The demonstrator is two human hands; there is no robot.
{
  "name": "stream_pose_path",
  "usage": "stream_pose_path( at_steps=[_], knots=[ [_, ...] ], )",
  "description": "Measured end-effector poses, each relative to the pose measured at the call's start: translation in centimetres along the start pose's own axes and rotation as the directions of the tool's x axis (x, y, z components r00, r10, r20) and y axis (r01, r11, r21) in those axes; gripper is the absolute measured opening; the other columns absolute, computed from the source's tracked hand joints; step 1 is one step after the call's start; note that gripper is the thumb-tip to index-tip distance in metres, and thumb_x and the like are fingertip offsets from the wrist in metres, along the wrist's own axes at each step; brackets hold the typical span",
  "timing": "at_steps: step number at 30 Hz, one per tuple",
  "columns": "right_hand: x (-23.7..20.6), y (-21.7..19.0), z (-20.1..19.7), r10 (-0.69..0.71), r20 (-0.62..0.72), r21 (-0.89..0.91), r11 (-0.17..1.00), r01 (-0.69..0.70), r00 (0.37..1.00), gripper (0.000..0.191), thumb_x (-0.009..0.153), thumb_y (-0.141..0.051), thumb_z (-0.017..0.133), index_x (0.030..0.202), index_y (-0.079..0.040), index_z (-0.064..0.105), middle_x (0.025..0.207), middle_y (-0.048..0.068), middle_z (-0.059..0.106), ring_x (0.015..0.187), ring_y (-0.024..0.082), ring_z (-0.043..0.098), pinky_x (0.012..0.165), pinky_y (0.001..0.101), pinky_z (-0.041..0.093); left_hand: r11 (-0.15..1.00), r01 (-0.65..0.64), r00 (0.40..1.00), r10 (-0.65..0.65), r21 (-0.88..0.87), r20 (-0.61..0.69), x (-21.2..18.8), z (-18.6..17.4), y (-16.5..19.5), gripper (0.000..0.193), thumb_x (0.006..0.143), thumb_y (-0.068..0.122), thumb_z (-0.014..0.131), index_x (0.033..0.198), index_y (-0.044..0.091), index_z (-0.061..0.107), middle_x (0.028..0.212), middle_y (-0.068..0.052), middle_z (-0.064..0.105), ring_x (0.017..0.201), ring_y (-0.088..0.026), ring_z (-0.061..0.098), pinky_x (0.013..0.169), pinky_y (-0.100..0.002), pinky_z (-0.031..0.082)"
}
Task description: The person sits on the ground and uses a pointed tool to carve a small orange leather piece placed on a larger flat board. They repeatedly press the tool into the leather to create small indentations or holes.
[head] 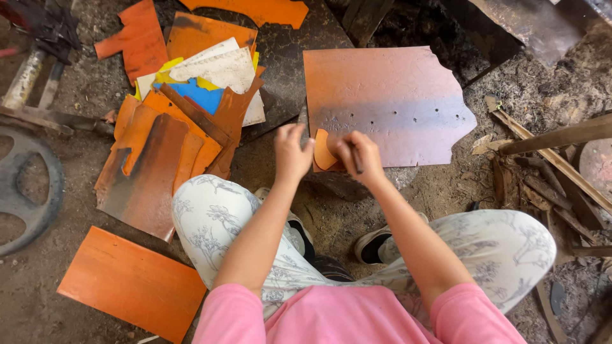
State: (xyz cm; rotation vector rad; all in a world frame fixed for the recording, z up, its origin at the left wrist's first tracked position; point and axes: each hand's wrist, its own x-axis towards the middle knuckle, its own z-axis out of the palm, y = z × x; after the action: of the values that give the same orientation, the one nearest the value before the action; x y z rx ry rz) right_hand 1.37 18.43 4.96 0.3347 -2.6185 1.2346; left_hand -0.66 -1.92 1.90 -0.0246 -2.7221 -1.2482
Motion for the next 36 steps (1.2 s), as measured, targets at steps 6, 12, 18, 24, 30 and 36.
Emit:
stream_pose_path(
  at_steps=[6,12,18,24,30,36],
  knots=[
    [-1.1,-2.1,2.5,-0.12,0.01,-0.204,0.972,0.119,0.993,0.045,0.073,-0.021,0.089,0.095,-0.004,0.055,0.092,0.015,0.057,0.088,0.037,0.055,0.075,0.0465,0.046,0.844,0.452,0.883,-0.469,-0.289,0.012,-0.2,0.6,-1.7,0.033,0.084,0.018,0.079,0.111,0.003,0.067,0.108,-0.011,0.067,0.095,-0.024,0.067,0.085,-0.039,0.055],
    [1.2,2.6,-0.3,0.147,0.024,-0.254,0.958,-0.136,0.989,0.045,0.065,-0.012,0.088,0.092,-0.002,0.053,0.092,0.02,0.056,0.082,0.038,0.056,0.07,0.0473,0.048,0.891,0.347,0.93,-0.368,-0.292,-0.017,-0.1,0.8,-1.1,0.032,0.082,0.012,0.079,0.11,0.005,0.065,0.11,-0.009,0.061,0.092,-0.022,0.066,0.084,-0.038,0.056],
    [0.5,3.3,-5.5,0.173,0.024,-0.22,0.962,-0.163,0.985,0.025,0.085,0.002,0.071,0.102,-0.005,0.055,0.097,0.017,0.058,0.08,0.036,0.061,0.071,0.0436,0.051,0.928,0.218,0.959,-0.261,-0.303,-0.11,0.7,0.7,0.3,0.027,0.085,0.008,0.077,0.11,0.008,0.068,0.115,-0.009,0.059,0.098,-0.021,0.066,0.087,-0.037,0.055],
    [-0.5,-0.1,-4.5,-0.146,0.106,-0.153,0.975,0.161,0.984,0.042,0.071,-0.013,0.09,0.09,-0.002,0.054,0.086,0.019,0.057,0.075,0.04,0.058,0.065,0.0452,0.05,0.924,0.22,0.96,-0.262,-0.312,-0.101,1.4,1.0,1.2,0.025,0.084,0.008,0.077,0.108,0.009,0.07,0.116,-0.008,0.061,0.101,-0.022,0.067,0.089,-0.037,0.055],
    [0.1,1.8,-6.0,0.199,0.119,-0.057,0.979,-0.194,0.973,0.034,0.084,-0.018,0.086,0.098,-0.003,0.059,0.09,0.015,0.064,0.072,0.028,0.063,0.066,0.0394,0.053,0.954,0.166,0.977,-0.193,-0.248,-0.091,1.1,0.7,1.1,0.021,0.085,0.01,0.078,0.105,0.009,0.073,0.118,-0.008,0.063,0.108,-0.026,0.066,0.094,-0.039,0.054],
    [-0.6,1.5,-3.5,0.179,0.028,-0.211,0.963,-0.169,0.983,0.046,0.079,-0.027,0.093,0.09,-0.002,0.056,0.088,0.018,0.061,0.078,0.034,0.06,0.07,0.0453,0.051,0.993,0.075,0.997,-0.077,-0.088,-0.02,0.9,0.7,2.1,0.021,0.082,0.011,0.08,0.103,0.01,0.075,0.124,-0.008,0.063,0.118,-0.032,0.058,0.102,-0.044,0.048]
  ],
)
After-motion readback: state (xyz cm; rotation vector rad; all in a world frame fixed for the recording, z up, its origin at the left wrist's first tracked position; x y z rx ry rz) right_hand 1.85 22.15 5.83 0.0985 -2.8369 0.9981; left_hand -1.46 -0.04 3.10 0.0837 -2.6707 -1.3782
